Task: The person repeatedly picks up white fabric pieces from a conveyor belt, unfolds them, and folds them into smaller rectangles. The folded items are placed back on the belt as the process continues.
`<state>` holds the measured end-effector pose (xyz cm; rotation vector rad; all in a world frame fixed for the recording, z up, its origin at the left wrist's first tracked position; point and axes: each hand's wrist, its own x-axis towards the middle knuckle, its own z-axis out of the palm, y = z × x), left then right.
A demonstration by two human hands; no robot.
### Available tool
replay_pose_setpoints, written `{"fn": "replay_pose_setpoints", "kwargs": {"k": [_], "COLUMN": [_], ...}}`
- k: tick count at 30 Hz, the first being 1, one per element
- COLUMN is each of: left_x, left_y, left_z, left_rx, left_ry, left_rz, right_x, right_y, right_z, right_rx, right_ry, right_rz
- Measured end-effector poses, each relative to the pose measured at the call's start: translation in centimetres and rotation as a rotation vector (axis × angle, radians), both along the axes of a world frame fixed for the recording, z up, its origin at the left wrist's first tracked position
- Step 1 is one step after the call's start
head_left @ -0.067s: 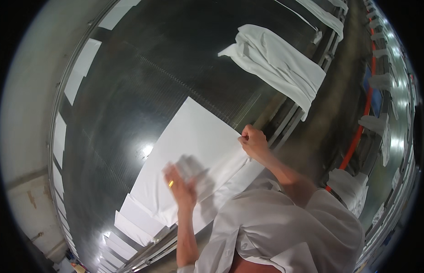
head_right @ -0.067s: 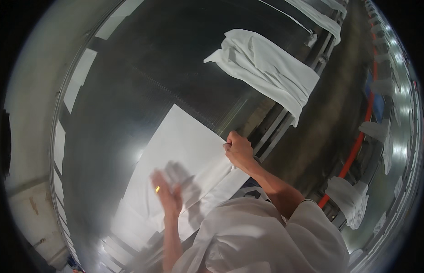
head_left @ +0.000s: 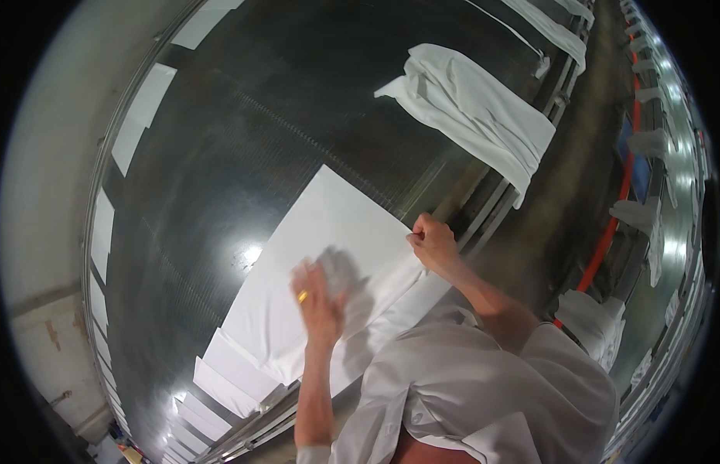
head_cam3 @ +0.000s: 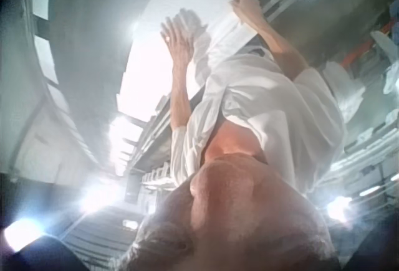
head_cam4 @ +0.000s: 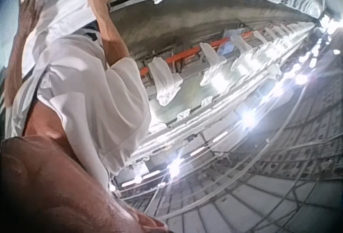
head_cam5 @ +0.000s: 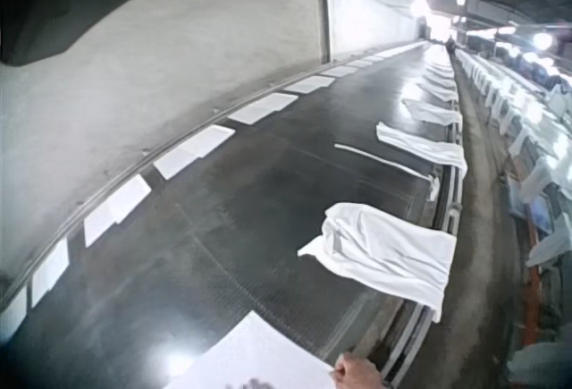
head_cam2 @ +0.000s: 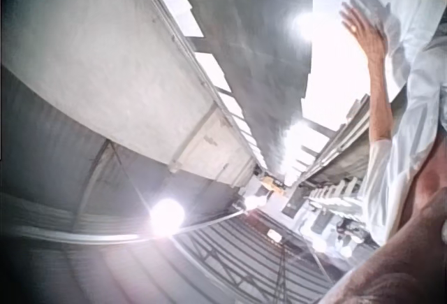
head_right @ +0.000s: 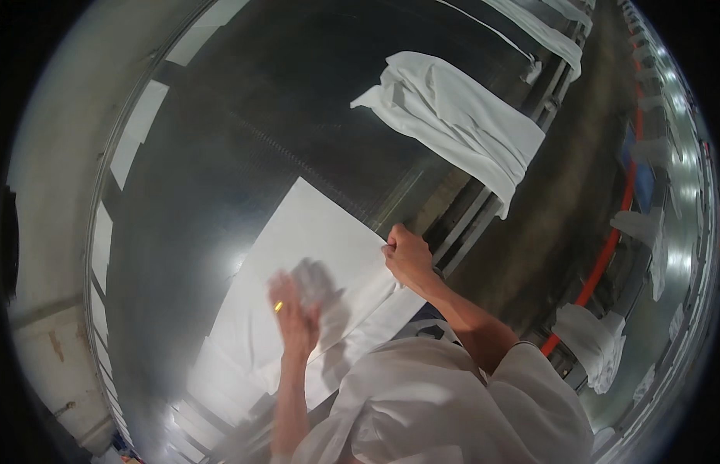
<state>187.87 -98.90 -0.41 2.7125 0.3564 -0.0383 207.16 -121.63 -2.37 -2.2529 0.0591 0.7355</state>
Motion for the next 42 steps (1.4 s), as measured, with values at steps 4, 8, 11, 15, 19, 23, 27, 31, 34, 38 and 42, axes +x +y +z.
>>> {"fn": "replay_pose_setpoints", "kwargs": {"k": [4, 8, 11, 15, 19, 23, 27, 31, 34, 38, 42], "left_x": [11.7, 17.1, 18.3, 18.8, 18.0, 17.6, 17.8, 15.5, 12.7, 11.0, 2.5], "left_y": [-1.0, 0.5, 2.2, 3.3, 2.7, 2.1, 1.8, 0.6, -0.2, -0.6, -1.0], "left_z": [-2.4, -4.0, -4.6, -5.2, -5.4, -5.0, -4.6, -4.1, -3.2, -2.5, -0.9], "left_rx": [-0.032, 0.126, 0.158, 0.148, 0.142, 0.150, 0.064, 0.136, 0.108, 0.083, -0.032], "left_ry": [-0.076, -0.071, -0.042, -0.059, -0.001, -0.044, 0.079, 0.054, 0.054, 0.096, -0.215], "left_rz": [-0.270, -0.259, -0.180, -0.057, -0.030, -0.089, -0.088, -0.017, -0.051, 0.120, 0.505], "right_x": [0.6, 0.8, 0.9, 1.1, 1.8, 2.0, 1.6, 1.0, 0.9, 2.2, 4.2], "right_y": [-0.3, -0.5, -0.4, -0.4, -0.7, -0.9, -0.9, -1.2, -1.5, -2.2, -5.0], "right_z": [-0.1, -0.4, -0.6, -0.5, 0.3, 1.4, 2.3, 2.8, 2.7, 2.3, 4.4], "right_rx": [0.040, 0.051, 0.048, 0.047, 0.012, -0.106, -0.188, -0.054, 0.024, 0.104, 0.111], "right_ry": [-0.118, -0.079, -0.067, -0.061, -0.041, -0.142, -0.302, -0.592, -0.550, -0.573, -0.541], "right_rz": [0.049, 0.048, 0.037, 0.043, 0.102, 0.208, 0.259, 0.369, 0.561, 0.615, 0.482]}}
